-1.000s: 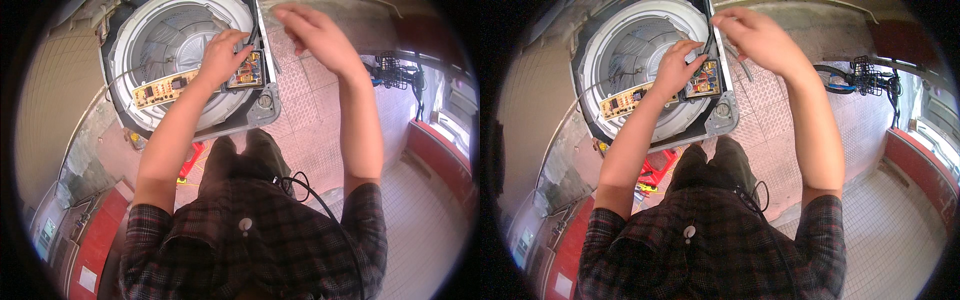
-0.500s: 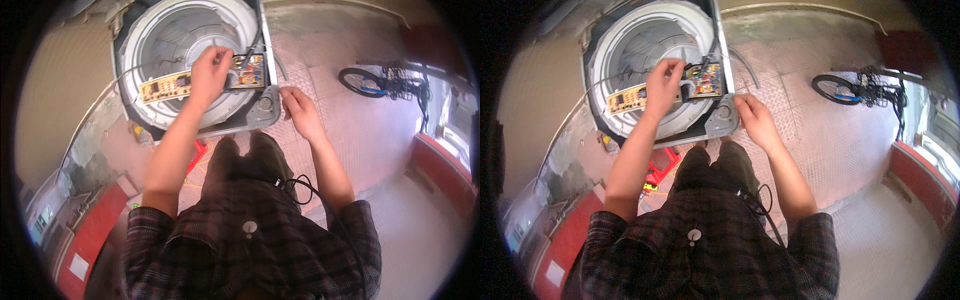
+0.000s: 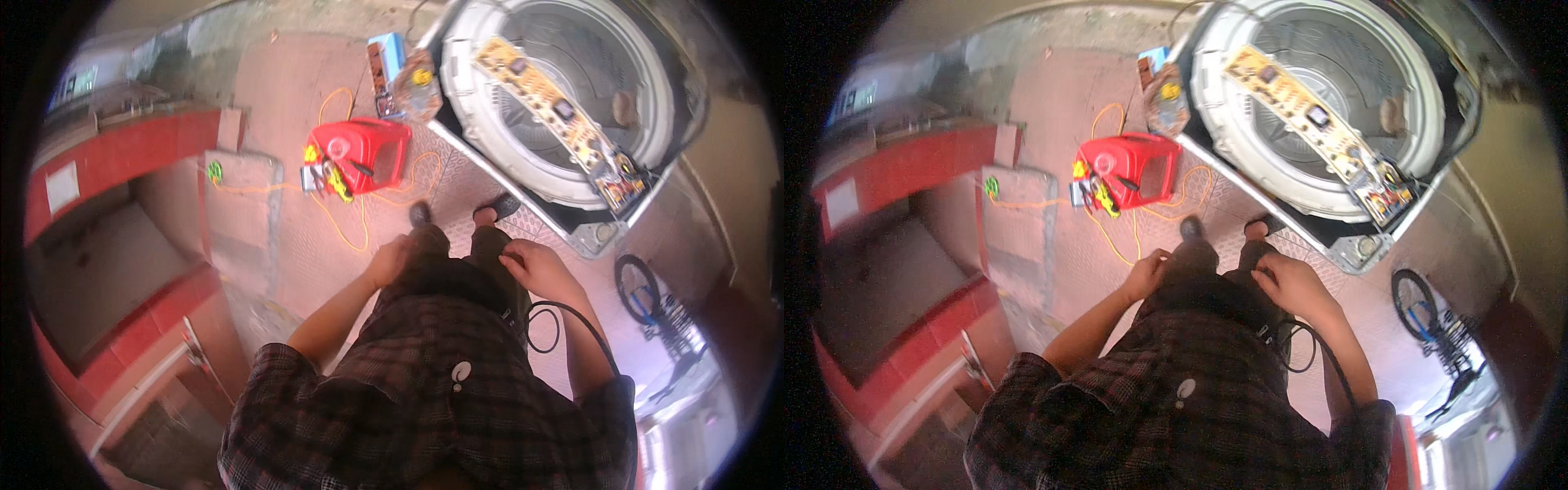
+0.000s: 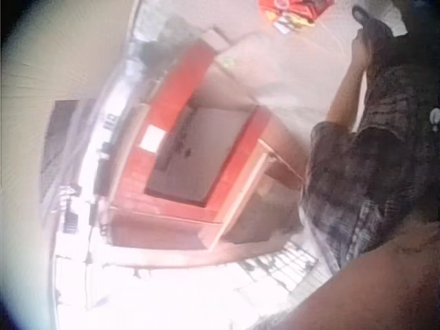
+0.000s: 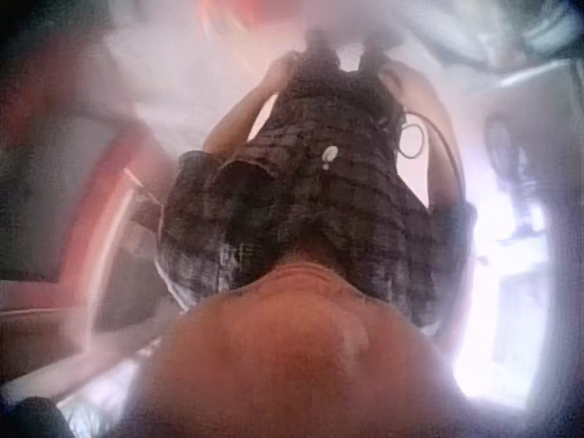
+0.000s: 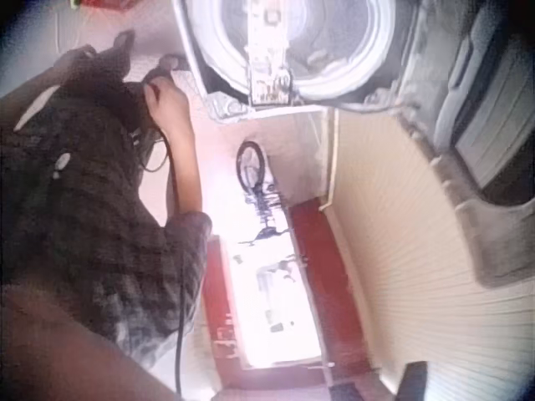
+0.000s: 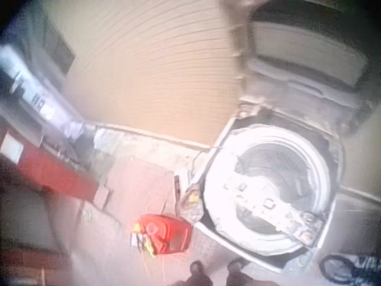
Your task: The person repairs a top-loading washing machine by connecting wires to the control panel and testing the circuit with a multimeter. They handle the control panel, multimeter, and wires while standing in a tiled room.
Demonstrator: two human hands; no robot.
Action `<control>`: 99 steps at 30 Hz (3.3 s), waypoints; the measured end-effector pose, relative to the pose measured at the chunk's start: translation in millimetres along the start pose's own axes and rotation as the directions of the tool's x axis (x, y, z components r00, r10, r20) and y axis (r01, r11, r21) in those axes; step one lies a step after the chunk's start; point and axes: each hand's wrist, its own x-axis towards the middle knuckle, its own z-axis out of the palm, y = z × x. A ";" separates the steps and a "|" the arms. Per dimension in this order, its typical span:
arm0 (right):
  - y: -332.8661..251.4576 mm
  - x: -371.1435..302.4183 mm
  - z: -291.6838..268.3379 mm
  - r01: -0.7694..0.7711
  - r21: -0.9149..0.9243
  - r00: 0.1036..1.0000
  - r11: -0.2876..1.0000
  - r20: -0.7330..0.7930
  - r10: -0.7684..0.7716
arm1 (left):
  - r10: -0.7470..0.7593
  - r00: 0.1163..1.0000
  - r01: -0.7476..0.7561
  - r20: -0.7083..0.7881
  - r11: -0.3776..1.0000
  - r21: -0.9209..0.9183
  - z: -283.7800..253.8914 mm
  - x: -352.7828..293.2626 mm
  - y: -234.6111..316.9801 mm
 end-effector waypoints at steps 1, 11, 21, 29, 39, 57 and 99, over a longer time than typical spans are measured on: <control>-6.9 11.9 6.7 0.001 -0.064 0.999 0.998 0.032 0.001 | -0.074 0.997 0.074 0.011 0.997 0.015 1.6 -0.5 -34.2; -47.1 112.4 129.7 -0.112 -0.211 0.981 0.971 0.135 0.143 | -0.452 0.868 0.247 -0.207 0.754 -0.609 -22.6 99.7 -313.2; -35.4 152.3 197.5 -0.336 -0.231 0.857 0.913 0.327 0.398 | -0.692 0.698 -0.183 -0.187 0.080 -0.980 -107.9 170.8 -353.5; -23.3 165.0 193.1 -0.348 -0.192 0.860 0.918 0.324 0.394 | -0.688 0.686 -0.183 -0.236 0.150 -0.972 -121.9 171.3 -349.8; -43.9 173.4 156.6 -0.120 -0.198 0.957 0.973 0.236 0.166 | -0.461 0.824 -0.429 -0.329 -0.129 -0.894 -123.2 62.2 -265.2; -46.4 -15.6 -14.6 0.449 0.894 0.836 0.016 -0.426 0.347 | 0.526 0.666 -0.416 0.529 0.851 -0.322 -31.4 5.3 287.7; 77.6 -2.0 -101.0 0.611 0.763 0.726 -0.209 -0.436 0.532 | 0.746 0.399 -0.917 0.534 0.304 0.260 76.4 227.1 550.3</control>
